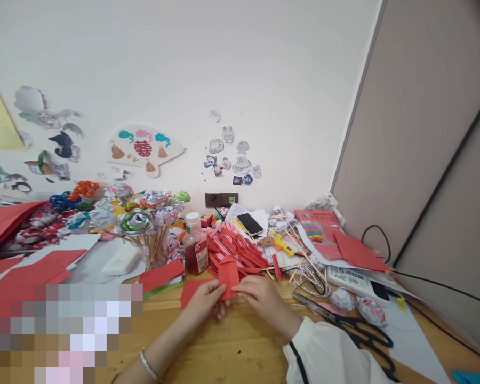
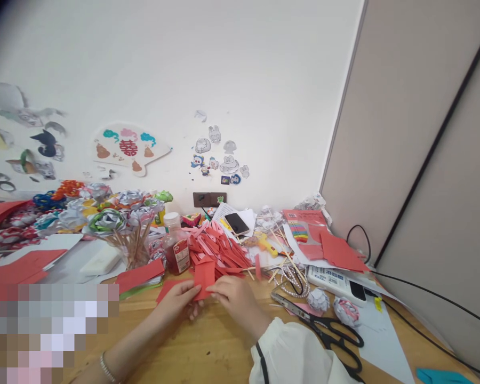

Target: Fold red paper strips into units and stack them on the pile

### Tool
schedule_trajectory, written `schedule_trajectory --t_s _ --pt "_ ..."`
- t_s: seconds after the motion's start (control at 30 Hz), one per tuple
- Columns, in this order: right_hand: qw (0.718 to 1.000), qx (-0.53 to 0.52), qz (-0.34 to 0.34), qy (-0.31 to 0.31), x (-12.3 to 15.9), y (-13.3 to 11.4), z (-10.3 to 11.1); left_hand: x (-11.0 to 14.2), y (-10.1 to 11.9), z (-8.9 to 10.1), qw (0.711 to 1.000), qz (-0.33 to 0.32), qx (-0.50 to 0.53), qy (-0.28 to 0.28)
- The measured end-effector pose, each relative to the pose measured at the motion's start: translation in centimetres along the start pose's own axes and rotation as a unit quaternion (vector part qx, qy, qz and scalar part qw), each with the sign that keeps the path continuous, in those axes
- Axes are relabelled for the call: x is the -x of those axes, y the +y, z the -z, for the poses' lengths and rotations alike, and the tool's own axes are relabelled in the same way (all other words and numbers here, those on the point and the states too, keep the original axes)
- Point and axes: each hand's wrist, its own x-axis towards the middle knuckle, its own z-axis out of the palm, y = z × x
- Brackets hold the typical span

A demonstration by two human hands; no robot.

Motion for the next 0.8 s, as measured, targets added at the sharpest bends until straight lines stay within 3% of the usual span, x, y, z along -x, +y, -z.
schedule_trajectory --t_s 0.27,0.5,0.8 --pt "0.999 -0.034 -0.026 -0.021 -0.2 0.0 0.1 0.2 0.3 -0.2 0.999 0.006 -0.037 -0.001" --pt "0.974 -0.155 -0.163 0.032 -0.1 0.2 -1.2 0.7 0.8 -0.7 0.998 -0.002 -0.059 -0.015" --pt "0.944 -0.252 -0.202 0.066 -0.2 0.3 -2.2 0.8 0.8 -0.8 0.996 -0.027 -0.077 -0.041"
